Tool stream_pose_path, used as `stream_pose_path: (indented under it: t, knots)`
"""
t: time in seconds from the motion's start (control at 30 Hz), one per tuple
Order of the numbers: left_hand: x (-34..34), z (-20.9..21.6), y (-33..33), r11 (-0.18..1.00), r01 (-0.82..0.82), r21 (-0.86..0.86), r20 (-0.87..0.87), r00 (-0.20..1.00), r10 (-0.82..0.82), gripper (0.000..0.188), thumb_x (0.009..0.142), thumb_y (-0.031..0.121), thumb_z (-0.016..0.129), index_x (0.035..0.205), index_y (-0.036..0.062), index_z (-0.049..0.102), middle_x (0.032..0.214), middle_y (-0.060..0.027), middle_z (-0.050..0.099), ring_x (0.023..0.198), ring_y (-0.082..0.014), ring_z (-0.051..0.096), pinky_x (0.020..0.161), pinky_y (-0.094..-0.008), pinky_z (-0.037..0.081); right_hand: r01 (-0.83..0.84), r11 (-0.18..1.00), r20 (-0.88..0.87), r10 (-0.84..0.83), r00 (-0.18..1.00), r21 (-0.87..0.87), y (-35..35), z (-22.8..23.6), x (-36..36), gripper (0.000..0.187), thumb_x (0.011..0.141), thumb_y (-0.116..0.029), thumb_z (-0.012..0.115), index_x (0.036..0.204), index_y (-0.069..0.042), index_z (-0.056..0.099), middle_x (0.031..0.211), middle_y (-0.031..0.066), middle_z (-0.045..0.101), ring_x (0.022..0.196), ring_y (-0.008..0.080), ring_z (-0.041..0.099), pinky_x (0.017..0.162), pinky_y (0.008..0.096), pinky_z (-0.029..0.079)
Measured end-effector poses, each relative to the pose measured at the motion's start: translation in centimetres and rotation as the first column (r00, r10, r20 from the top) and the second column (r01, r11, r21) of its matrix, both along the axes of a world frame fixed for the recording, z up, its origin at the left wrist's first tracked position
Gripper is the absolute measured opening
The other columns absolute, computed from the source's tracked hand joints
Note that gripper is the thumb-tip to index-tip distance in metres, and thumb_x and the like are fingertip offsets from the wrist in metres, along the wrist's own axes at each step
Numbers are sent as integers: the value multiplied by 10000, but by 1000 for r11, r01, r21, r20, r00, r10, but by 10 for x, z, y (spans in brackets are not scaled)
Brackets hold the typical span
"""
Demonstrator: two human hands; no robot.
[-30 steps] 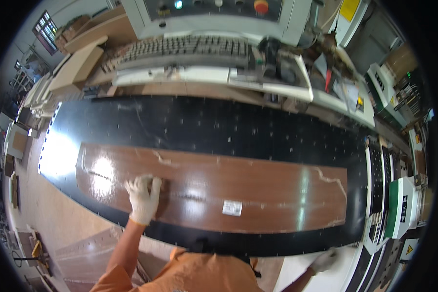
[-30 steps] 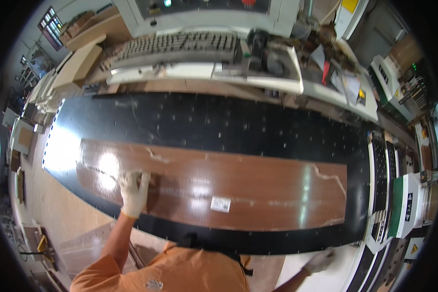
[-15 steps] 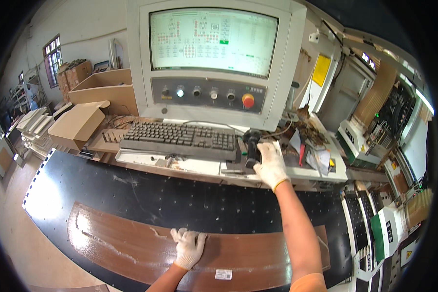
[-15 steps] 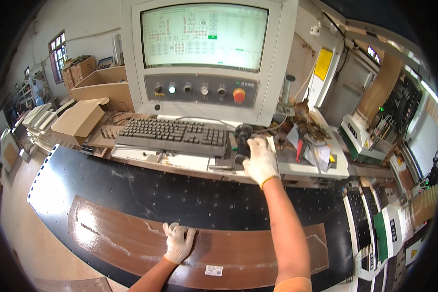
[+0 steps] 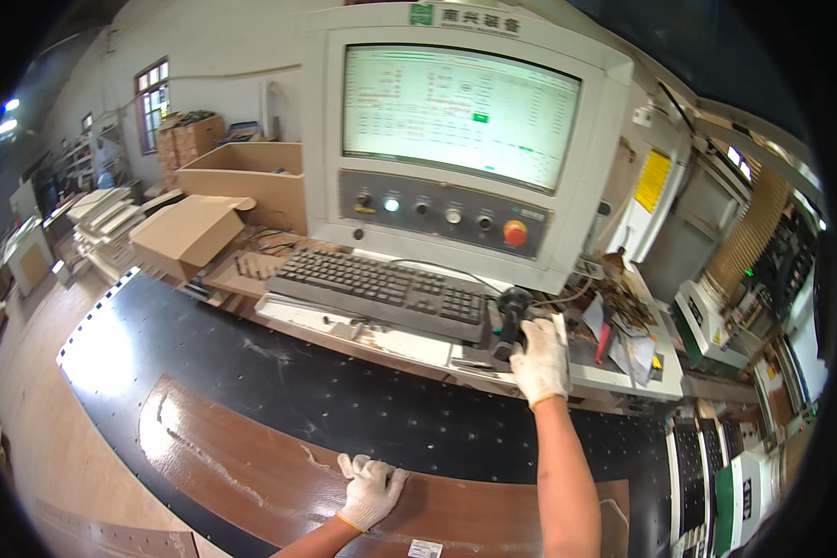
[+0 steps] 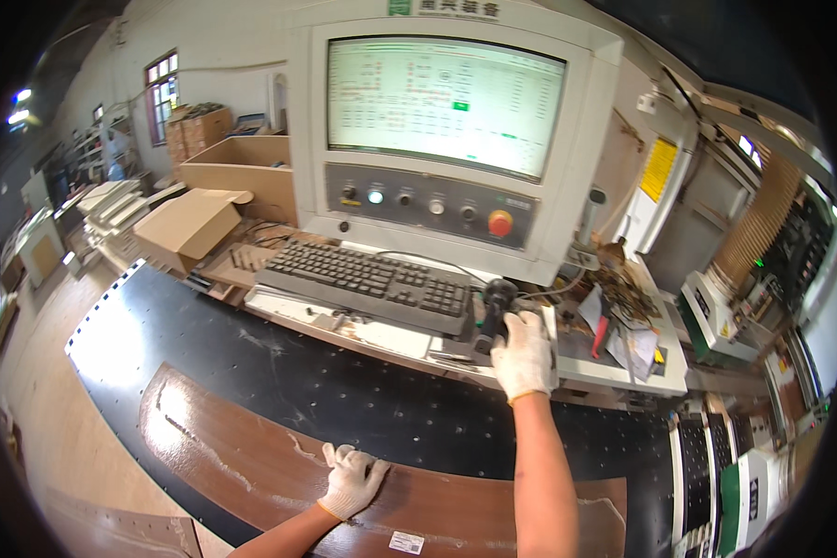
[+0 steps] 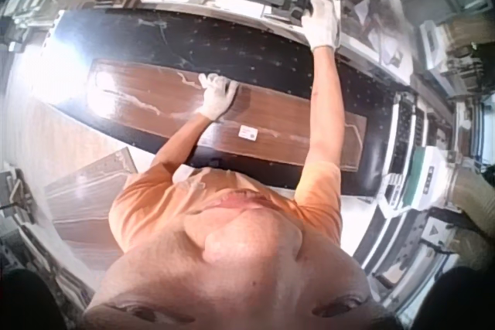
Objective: The person walks through a workshop, picks up a large brown panel, and places it on a workbench. They use a handheld barcode scanner to scan a label on the panel while operating a computer mouse. The person then retrieves another panel and repeats the scanning process.
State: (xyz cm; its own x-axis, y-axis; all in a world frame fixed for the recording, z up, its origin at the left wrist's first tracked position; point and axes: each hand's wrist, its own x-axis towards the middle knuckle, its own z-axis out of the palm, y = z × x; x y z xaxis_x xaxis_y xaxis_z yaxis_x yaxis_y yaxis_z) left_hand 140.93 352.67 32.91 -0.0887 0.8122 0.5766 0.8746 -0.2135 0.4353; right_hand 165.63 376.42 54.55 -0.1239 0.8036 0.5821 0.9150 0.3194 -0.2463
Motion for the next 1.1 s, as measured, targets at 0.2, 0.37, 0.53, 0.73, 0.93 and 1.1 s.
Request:
stream_pose_path:
  t: [0.2, 0.37, 0.53, 0.73, 0.93, 1.1]
  knots:
    - [5, 4, -1, 999, -33, -32, 29, 999, 34, 294, 975, 340, 812, 850, 81, 750, 904, -110, 740, 1016, -350, 617, 1005, -523, 395, 26, 997, 22, -25, 999, -68, 5, -6, 5, 451, 902, -150, 830, 1342, -100, 744, 1440, 161, 651, 1304, 414, 644, 1129, 502, 537]
    - [4, 0, -4, 998, 12, -57, -61, 998, -15, 291, 987, 343, 785, 910, 63, 780, 957, -117, 745, 1069, -359, 608, 1012, -523, 397, -54, 997, -30, 52, 998, -47, 8, -10, 9, 464, 888, -93, 836, 1342, -75, 748, 1450, 169, 652, 1311, 405, 649, 1138, 461, 540]
    - [6, -13, -3, 987, 6, -163, 53, 999, 3, 312, 1030, 360, 707, 957, 79, 821, 1036, -94, 767, 1164, -359, 583, 1120, -600, 283, -41, 997, -46, 38, 998, -67, 9, -11, 9, 462, 878, -76, 841, 1332, -70, 758, 1449, 170, 662, 1316, 394, 655, 1141, 452, 543]
    - [5, -11, -2, 981, -11, -194, -6, 1000, 10, 309, 1028, 371, 706, 957, 99, 833, 1032, -90, 769, 1143, -363, 588, 1101, -608, 289, -27, 999, -16, 26, 1000, -48, 7, -11, 9, 457, 880, -79, 834, 1331, -77, 763, 1455, 151, 666, 1314, 394, 657, 1140, 453, 545]
    - [5, -2, -4, 999, 17, -34, -92, 996, -20, 330, 983, 353, 792, 904, 34, 772, 923, -172, 734, 1074, -397, 616, 1011, -539, 448, -22, 999, -10, 22, 1000, -36, 6, -10, 9, 437, 888, -103, 835, 1319, -81, 763, 1458, 145, 666, 1317, 392, 651, 1136, 456, 544]
    - [5, -5, -2, 998, 8, -65, -8, 1000, -9, 323, 978, 349, 790, 888, 40, 765, 906, -147, 727, 1018, -385, 615, 994, -568, 393, 27, 998, 33, -25, 999, -62, 3, -5, 7, 429, 900, -129, 835, 1320, -87, 757, 1448, 138, 667, 1318, 388, 639, 1143, 463, 537]
